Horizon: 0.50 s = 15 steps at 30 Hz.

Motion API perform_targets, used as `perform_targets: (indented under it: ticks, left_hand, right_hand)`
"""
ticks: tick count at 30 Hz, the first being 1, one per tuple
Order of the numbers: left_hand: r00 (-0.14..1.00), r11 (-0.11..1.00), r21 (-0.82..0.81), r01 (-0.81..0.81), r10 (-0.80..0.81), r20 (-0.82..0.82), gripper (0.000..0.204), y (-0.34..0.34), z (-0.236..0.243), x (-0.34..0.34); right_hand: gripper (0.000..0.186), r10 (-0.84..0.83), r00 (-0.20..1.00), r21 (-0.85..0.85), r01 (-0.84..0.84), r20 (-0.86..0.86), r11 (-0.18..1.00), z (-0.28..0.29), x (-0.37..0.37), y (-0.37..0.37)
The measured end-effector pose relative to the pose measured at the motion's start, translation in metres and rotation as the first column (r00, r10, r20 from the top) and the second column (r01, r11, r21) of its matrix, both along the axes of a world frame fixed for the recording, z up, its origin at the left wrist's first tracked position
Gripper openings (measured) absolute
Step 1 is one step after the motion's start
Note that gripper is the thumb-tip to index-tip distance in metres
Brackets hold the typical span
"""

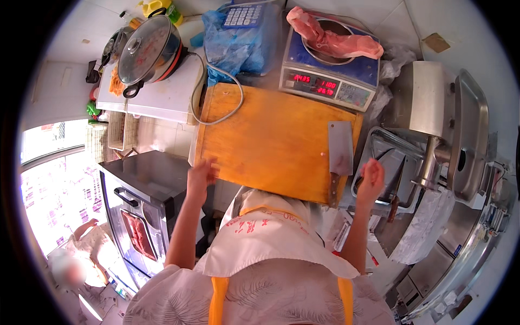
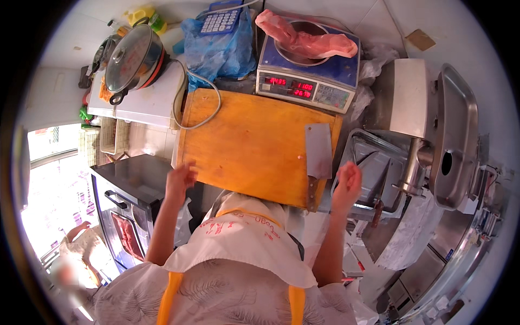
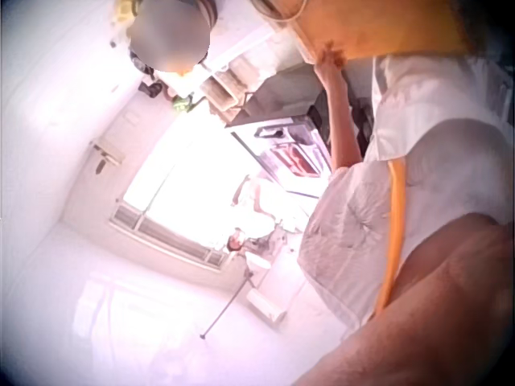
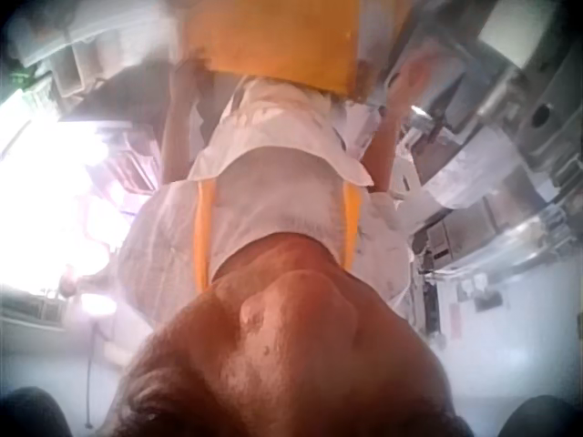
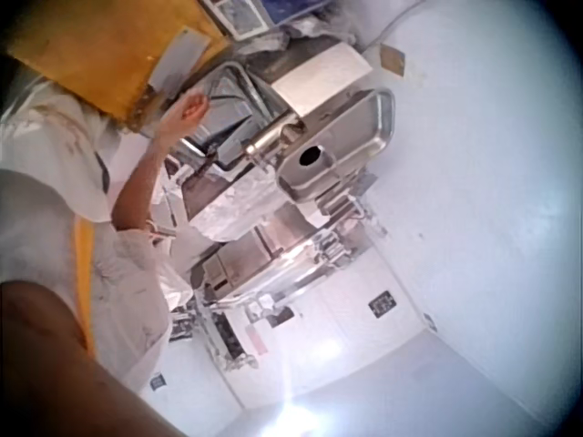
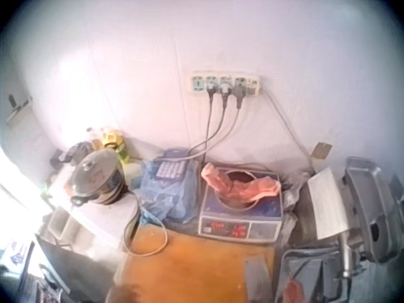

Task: The person washes a metal bowl in a sink, then retrieves a piece of pork belly from a display case. They place the meat on a cutting board, weigh it on a digital scale, and proceed to chop it into smaller cubes using a cleaver.

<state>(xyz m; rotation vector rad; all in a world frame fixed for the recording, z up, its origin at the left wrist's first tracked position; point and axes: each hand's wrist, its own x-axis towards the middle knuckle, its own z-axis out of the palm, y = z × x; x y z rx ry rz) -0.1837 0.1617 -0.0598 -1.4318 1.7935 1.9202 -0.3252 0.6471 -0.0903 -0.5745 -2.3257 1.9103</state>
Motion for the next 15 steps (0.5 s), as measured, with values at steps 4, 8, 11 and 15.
perform_targets:
  ticks: [4,8,11,15]
  left_hand:
    - [0.976,0.999,0.039,-0.003,-0.006,0.219,0.036,0.005,-0.045,0.121]
    - [0.954,0.995,0.099,0.003,-0.033,0.298,0.037,0.008,-0.061,0.155]
    - [0.940,0.997,0.083,0.002,-0.030,0.339,0.037,0.005,-0.067,0.165]
    - [0.934,0.995,0.102,-0.002,-0.034,0.354,0.037,-0.002,-0.076,0.184]
  right_hand:
    - [0.024,0.049,0.996,0.084,-0.055,0.071,0.995,0.000,0.032,-0.031]
    - [0.024,0.101,0.995,0.027,-0.102,0.019,0.994,0.002,0.021,-0.060]
    - [0.023,0.142,0.990,0.030,-0.142,0.002,0.989,0.005,0.017,-0.069]
    - [0.022,0.171,0.983,0.077,-0.176,0.062,0.981,0.007,0.017,-0.072]
